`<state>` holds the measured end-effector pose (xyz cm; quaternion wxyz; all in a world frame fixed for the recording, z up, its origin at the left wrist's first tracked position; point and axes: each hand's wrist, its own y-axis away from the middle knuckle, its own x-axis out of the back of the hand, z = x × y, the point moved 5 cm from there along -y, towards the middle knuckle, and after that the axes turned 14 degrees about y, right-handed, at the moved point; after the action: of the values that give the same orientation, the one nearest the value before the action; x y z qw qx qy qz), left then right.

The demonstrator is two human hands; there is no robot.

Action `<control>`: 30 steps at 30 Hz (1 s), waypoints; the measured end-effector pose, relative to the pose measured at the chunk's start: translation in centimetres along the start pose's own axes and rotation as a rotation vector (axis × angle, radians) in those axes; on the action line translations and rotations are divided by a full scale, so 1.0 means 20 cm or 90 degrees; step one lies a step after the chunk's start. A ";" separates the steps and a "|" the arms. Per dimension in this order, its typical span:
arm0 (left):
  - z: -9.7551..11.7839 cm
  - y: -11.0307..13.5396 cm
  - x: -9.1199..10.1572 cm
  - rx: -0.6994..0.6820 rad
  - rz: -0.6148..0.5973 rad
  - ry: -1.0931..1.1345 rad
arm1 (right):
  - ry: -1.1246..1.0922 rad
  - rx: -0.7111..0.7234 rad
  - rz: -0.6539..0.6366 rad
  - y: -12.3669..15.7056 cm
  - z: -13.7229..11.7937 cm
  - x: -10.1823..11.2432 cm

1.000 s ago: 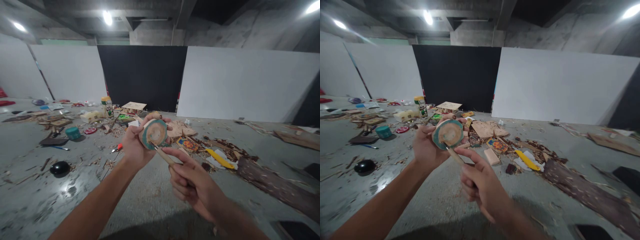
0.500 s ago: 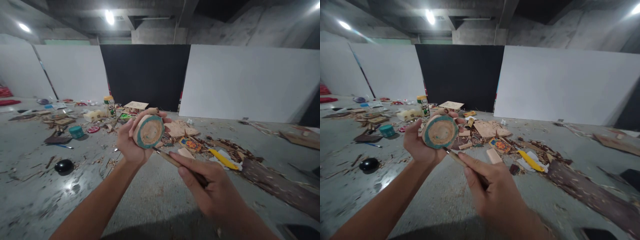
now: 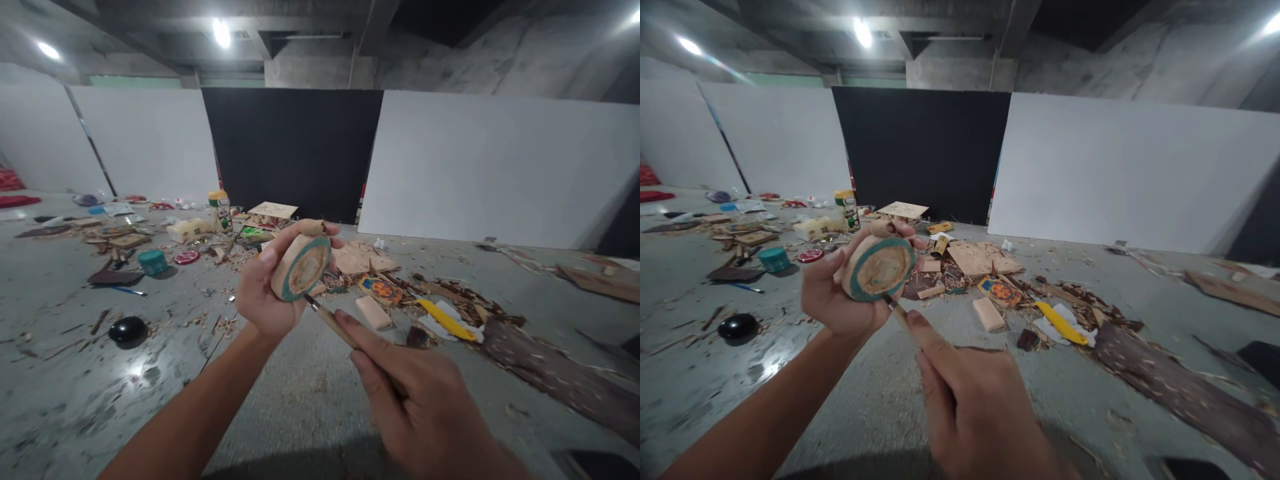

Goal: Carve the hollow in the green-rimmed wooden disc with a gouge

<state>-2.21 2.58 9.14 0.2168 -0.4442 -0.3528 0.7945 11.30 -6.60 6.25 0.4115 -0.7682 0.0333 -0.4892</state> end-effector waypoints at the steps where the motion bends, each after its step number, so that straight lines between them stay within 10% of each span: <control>1: 0.00 0.00 0.00 0.004 0.002 -0.007 | -0.002 0.007 0.001 0.01 -0.01 0.00; 13: -0.03 0.02 0.03 0.040 0.057 0.019 | -0.139 -0.133 -0.073 -0.03 0.04 0.00; 30: -0.03 -0.01 -0.04 0.104 0.042 0.069 | -0.142 -0.049 -0.053 -0.01 0.06 -0.07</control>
<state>-1.17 2.38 9.55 0.2446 -0.4790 -0.2597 0.8020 11.45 -5.08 5.16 0.3623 -0.8338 -0.0262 -0.4157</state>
